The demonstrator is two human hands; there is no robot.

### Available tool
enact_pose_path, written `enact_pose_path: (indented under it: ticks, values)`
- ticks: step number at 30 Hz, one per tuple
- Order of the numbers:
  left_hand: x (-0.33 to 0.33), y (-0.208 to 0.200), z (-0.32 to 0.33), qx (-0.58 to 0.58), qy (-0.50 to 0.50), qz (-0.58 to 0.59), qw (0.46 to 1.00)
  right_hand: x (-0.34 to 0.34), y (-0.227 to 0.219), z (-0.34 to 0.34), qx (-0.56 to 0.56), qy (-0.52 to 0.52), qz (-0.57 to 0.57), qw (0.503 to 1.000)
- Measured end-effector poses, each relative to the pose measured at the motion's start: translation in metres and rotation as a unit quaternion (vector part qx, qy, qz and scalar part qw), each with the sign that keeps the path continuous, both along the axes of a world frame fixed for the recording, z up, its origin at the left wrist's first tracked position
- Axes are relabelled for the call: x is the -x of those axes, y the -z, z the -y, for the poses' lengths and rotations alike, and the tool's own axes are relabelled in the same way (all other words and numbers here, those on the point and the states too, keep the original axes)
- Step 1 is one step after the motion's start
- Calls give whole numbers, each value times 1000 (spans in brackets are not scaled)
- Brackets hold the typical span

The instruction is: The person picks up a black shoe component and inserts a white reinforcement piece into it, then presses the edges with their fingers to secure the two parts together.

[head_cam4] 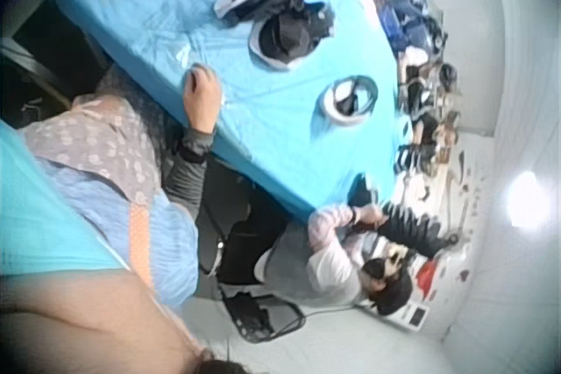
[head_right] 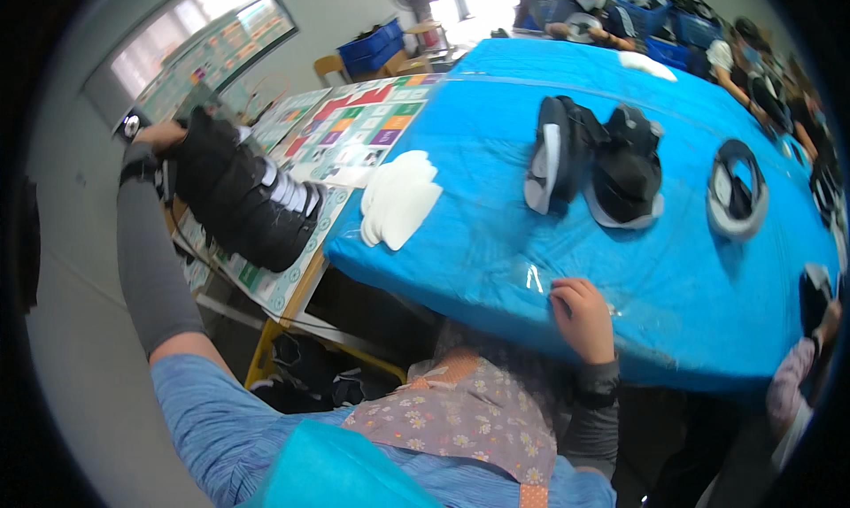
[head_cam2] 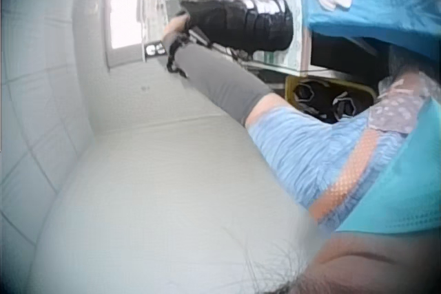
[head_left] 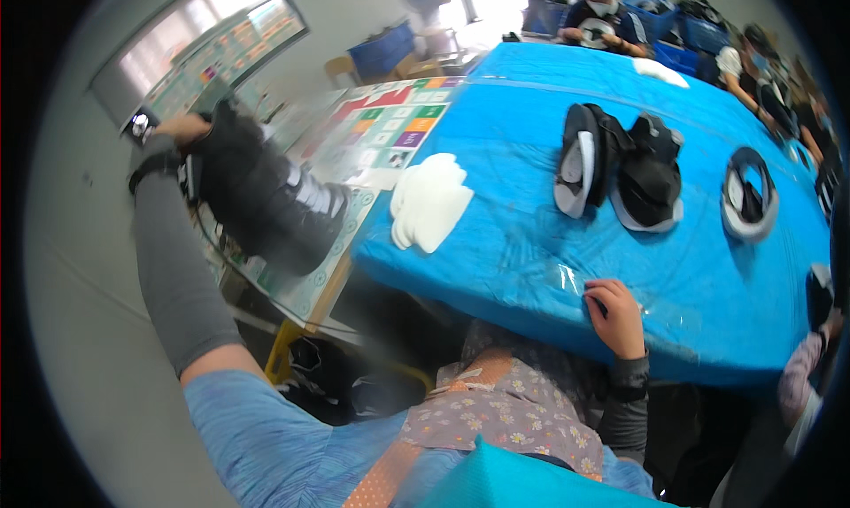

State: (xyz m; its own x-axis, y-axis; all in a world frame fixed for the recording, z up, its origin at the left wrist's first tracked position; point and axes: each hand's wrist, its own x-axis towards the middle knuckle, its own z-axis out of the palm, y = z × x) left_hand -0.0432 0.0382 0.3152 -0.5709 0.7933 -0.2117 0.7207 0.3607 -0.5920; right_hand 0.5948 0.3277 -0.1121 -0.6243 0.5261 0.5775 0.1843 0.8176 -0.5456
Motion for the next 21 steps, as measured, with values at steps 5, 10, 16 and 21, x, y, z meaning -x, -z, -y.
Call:
enact_pose_path:
  ticks: [5,10,16,21]
  values:
    - [53,31,-24,-341,-267,359,827,3,-4,1,0,27,34,999]
    - [93,0,11,-506,-436,529,524,-10,6,-4,9,8,7,1000]
    - [95,61,-40,-484,-352,400,694,9,-6,-6,-4,45,59,997]
    - [99,26,-7,-464,-339,429,697,2,-5,-5,19,31,51,998]
